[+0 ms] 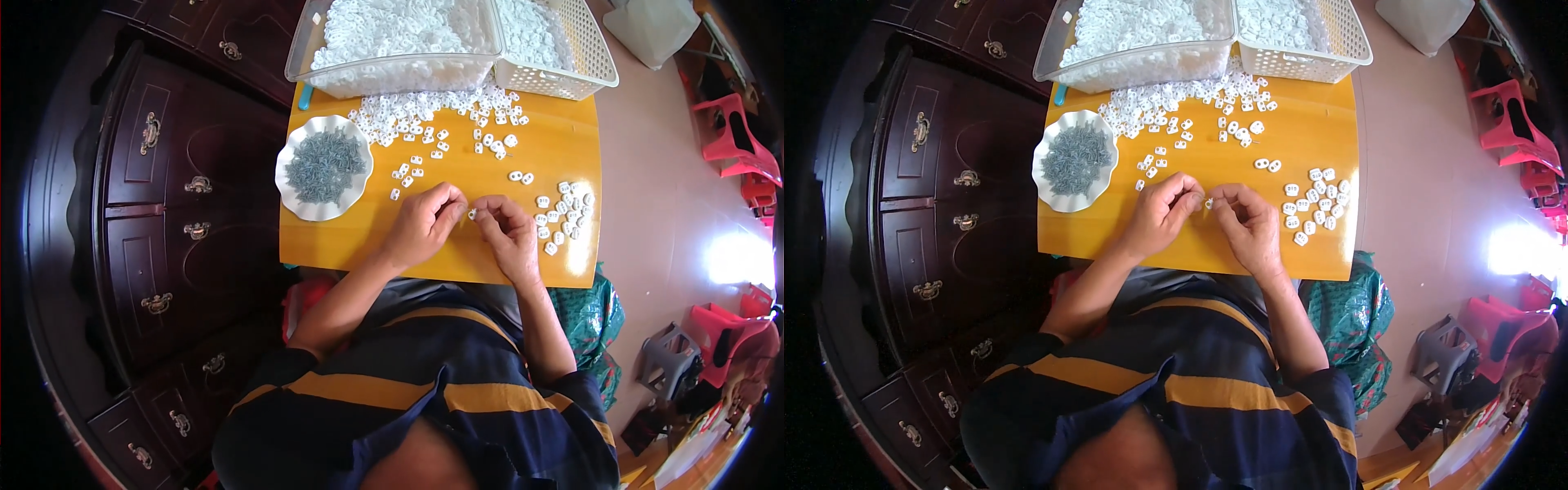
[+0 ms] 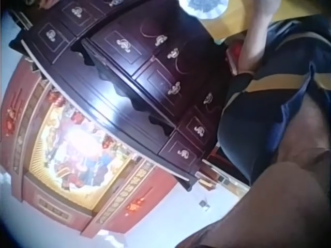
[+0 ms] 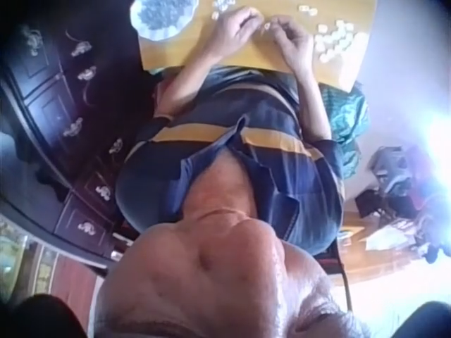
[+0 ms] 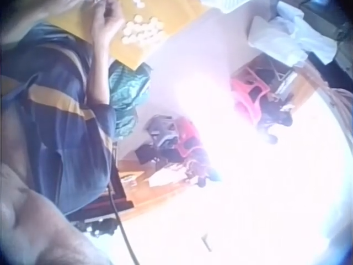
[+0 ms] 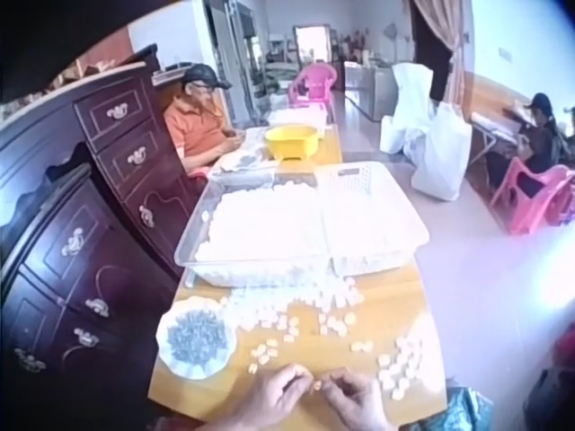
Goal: Manually assembling small white plastic components by inserting tiny metal pins into them.
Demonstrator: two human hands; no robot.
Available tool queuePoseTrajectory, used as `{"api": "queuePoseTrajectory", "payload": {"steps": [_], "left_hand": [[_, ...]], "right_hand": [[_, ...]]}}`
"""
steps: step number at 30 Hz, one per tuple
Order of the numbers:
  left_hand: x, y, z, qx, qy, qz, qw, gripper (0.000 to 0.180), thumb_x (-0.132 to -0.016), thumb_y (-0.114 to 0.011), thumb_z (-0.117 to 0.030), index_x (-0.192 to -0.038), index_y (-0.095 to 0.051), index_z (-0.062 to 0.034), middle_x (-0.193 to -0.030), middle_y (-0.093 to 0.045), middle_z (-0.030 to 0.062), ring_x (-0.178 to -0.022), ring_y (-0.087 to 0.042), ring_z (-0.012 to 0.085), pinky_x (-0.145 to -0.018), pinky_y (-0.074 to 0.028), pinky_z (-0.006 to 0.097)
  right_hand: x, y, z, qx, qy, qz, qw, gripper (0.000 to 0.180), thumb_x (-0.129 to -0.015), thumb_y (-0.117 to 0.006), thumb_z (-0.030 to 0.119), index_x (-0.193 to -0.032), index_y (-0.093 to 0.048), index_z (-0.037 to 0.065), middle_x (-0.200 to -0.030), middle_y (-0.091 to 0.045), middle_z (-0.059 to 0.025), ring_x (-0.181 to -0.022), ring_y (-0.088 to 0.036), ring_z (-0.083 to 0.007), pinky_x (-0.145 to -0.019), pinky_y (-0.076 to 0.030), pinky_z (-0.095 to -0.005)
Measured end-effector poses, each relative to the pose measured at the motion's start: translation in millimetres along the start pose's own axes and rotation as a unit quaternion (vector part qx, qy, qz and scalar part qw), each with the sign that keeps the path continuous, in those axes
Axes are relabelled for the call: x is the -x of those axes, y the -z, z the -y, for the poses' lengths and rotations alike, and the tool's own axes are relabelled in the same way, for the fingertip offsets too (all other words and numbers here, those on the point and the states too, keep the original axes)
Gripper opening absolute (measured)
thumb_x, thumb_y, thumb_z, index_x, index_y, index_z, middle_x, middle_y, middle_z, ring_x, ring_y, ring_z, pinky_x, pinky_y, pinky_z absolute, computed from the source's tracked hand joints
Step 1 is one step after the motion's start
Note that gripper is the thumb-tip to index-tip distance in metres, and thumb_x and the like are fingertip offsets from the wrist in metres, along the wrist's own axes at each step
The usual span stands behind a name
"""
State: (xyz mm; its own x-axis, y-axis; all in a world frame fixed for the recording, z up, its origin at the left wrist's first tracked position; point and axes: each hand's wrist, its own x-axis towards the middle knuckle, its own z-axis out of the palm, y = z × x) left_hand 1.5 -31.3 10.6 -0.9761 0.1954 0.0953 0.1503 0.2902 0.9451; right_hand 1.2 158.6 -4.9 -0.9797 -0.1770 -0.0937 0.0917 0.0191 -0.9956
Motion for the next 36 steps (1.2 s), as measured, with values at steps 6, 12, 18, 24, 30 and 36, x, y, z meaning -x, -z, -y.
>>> {"api": "queuePoseTrajectory", "payload": {"steps": [6,12,18,24,30,36], "left_hand": [[-0.7,1.3,0.1,-0.007,0.003,0.018,1.000,0.010,-0.103,-0.061,-0.008,-0.099,-0.062,0.0009,-0.079,-0.063,0.0049,-0.071,-0.056,0.0098,-0.065,-0.048,0.027],[-2.2,2.4,-1.0,-0.017,0.002,0.029,0.999,0.010,-0.103,-0.062,-0.009,-0.100,-0.063,0.0007,-0.078,-0.064,0.0055,-0.070,-0.057,0.0101,-0.064,-0.048,0.028],[-1.0,2.1,1.7,0.011,0.012,0.019,1.000,0.011,-0.103,-0.062,-0.010,-0.099,-0.064,0.0004,-0.079,-0.065,0.0040,-0.072,-0.059,0.0098,-0.067,-0.050,0.027],[-1.8,2.9,1.0,0.017,0.022,0.027,0.999,0.010,-0.103,-0.061,-0.009,-0.099,-0.063,0.0004,-0.079,-0.064,0.0033,-0.073,-0.058,0.0094,-0.068,-0.050,0.027],[-3.3,3.2,-1.0,0.012,0.024,0.033,0.999,0.010,-0.103,-0.061,-0.009,-0.098,-0.063,0.0003,-0.079,-0.064,0.0032,-0.072,-0.057,0.0092,-0.066,-0.049,0.027],[-2.8,2.3,-1.8,0.015,0.022,0.008,1.000,0.012,-0.103,-0.061,-0.010,-0.097,-0.063,-0.0001,-0.079,-0.065,0.0036,-0.072,-0.059,0.0104,-0.066,-0.050,0.028]], "right_hand": [[-0.1,0.4,-1.2,-0.014,-0.004,0.004,1.000,0.014,-0.095,-0.069,0.006,-0.108,-0.069,0.001,-0.075,-0.061,0.0059,-0.065,-0.050,0.0003,-0.059,-0.042,-0.0185],[-1.5,4.7,7.3,0.034,0.011,0.021,0.999,0.014,-0.094,-0.070,0.005,-0.108,-0.067,0.003,-0.077,-0.062,0.0058,-0.062,-0.048,0.0004,-0.057,-0.041,-0.0185],[-3.0,4.1,6.4,0.026,0.013,0.023,0.999,0.011,-0.093,-0.070,0.004,-0.104,-0.066,0.003,-0.077,-0.062,0.0056,-0.060,-0.047,0.0006,-0.055,-0.040,-0.0192],[-4.4,4.1,4.5,0.027,0.014,0.028,0.999,0.011,-0.093,-0.070,0.005,-0.103,-0.065,0.003,-0.077,-0.062,0.0052,-0.060,-0.048,0.0007,-0.055,-0.040,-0.0194],[-5.0,4.5,5.1,0.027,0.011,0.036,0.999,0.010,-0.094,-0.070,0.004,-0.102,-0.065,0.003,-0.077,-0.063,0.0050,-0.061,-0.048,0.0007,-0.056,-0.040,-0.0193],[-5.3,3.0,8.0,0.017,0.012,0.037,0.999,0.009,-0.094,-0.069,0.003,-0.101,-0.064,0.003,-0.077,-0.062,0.0057,-0.061,-0.047,0.0012,-0.055,-0.039,-0.0188]]}}
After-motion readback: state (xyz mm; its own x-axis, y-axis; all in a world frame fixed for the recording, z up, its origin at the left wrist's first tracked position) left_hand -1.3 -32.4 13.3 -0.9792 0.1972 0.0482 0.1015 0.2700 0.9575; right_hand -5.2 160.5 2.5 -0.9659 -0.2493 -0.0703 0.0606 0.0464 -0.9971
